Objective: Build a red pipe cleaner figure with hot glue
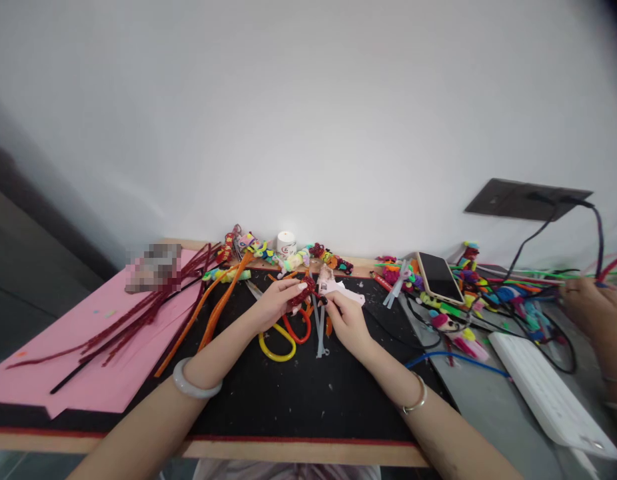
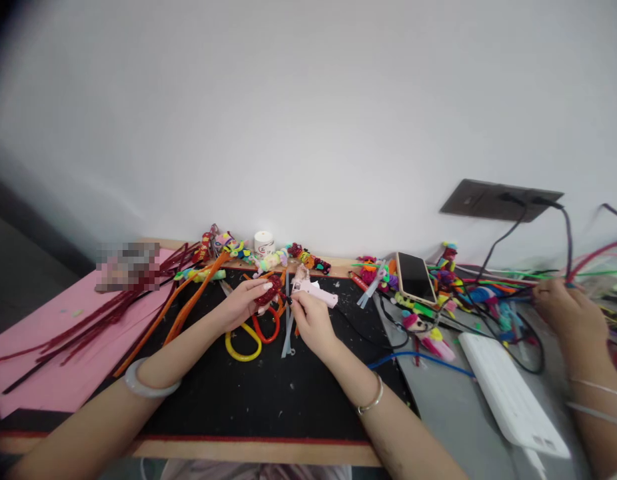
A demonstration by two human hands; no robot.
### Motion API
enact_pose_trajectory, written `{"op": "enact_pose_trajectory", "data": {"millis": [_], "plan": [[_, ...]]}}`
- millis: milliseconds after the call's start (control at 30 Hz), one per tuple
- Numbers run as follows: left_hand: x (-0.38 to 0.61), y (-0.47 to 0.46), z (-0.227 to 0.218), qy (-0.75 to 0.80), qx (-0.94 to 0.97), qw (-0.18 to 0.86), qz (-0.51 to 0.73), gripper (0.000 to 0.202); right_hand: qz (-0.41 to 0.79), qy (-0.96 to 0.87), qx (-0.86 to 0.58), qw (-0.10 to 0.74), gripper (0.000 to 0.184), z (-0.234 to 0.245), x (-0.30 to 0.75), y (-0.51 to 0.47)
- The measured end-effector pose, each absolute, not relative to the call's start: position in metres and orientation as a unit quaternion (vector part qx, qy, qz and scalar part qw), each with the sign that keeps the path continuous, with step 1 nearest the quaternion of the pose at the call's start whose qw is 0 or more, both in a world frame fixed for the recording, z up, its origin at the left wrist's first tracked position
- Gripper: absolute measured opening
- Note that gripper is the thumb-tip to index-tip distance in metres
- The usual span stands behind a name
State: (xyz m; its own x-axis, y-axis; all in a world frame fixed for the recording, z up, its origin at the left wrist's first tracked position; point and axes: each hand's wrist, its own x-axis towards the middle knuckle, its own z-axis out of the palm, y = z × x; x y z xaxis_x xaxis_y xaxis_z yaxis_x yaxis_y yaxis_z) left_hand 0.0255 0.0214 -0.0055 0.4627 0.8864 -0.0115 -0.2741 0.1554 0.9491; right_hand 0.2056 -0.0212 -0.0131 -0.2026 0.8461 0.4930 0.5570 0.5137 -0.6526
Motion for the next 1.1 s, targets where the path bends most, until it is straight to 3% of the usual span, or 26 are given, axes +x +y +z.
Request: {"op": "enact_pose_trajectory", "data": {"millis": [400,800,1100], "plan": [[0.022,0.025,-0.008,0.367,0.604,0.532,0.466,0.027,0.215,-0.739,-0.468,0.434,0.015,-0.011,0.202,-0.022],[0.017,0.021,-0.001,0.419,0.687,0.284,0.521,0.011,0.319,-0.701,-0.457,0.445,0.021,-0.009,0.193,-0.026],[0.016,0.023,-0.002,0.421,0.648,0.321,0.547,0.010,0.284,-0.739,-0.454,0.409,0.029,-0.002,0.195,-0.028]]}}
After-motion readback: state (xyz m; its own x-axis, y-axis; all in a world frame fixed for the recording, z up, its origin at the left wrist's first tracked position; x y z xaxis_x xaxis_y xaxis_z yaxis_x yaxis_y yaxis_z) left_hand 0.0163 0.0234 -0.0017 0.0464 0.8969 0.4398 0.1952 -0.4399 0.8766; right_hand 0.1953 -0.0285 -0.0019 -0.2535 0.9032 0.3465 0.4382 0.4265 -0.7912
